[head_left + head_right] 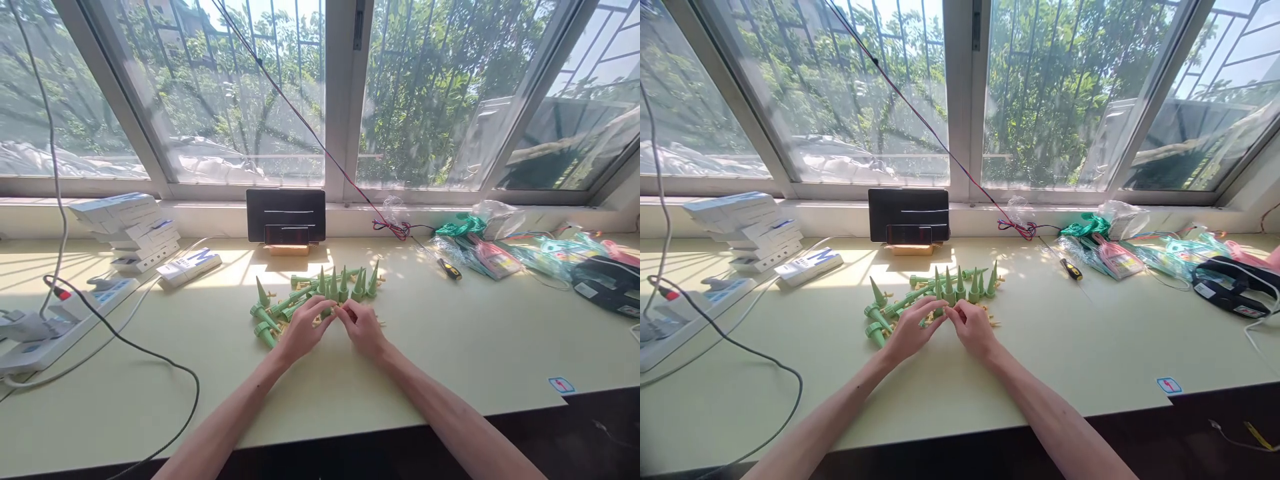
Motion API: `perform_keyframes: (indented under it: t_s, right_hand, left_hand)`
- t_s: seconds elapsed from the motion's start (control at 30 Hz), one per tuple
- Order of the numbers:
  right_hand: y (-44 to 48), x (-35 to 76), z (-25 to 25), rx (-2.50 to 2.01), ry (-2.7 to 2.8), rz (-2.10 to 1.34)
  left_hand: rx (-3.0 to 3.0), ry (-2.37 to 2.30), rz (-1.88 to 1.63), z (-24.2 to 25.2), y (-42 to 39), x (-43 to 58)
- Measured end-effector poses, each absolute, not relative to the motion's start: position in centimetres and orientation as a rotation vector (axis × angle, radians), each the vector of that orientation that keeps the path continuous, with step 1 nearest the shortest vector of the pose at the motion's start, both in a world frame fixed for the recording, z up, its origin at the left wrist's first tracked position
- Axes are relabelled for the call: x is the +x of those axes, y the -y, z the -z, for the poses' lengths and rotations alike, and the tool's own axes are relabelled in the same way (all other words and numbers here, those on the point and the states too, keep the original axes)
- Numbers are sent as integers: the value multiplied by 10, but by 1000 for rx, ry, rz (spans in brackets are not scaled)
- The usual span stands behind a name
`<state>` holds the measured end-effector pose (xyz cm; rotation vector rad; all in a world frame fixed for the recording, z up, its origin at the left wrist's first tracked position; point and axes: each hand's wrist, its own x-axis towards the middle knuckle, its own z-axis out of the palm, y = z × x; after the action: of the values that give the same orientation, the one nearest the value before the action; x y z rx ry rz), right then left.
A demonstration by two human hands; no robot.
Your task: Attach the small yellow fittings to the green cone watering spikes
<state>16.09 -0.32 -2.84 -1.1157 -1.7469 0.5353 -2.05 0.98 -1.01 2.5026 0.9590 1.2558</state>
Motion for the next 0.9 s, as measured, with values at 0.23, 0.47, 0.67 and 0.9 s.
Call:
perform_keyframes:
  t_s: [0.23,0.47,0.67,0.9]
  right_hand:
    - [1,157,32,-1105,1788,-480]
    - [5,152,33,-1078,1874,-525]
    - [7,153,31,-1061,1899,-554]
    - [8,153,31,-1060,1909,-576]
  left_hand:
    - [2429,-1240,-1576,-7,-23,-43]
    - [2375,-1474,-1456,-44,-38,-66]
    - [2372,-1705,-863,-56,-55,-93]
    - [2501,-1946,-438,-46,-48,-85]
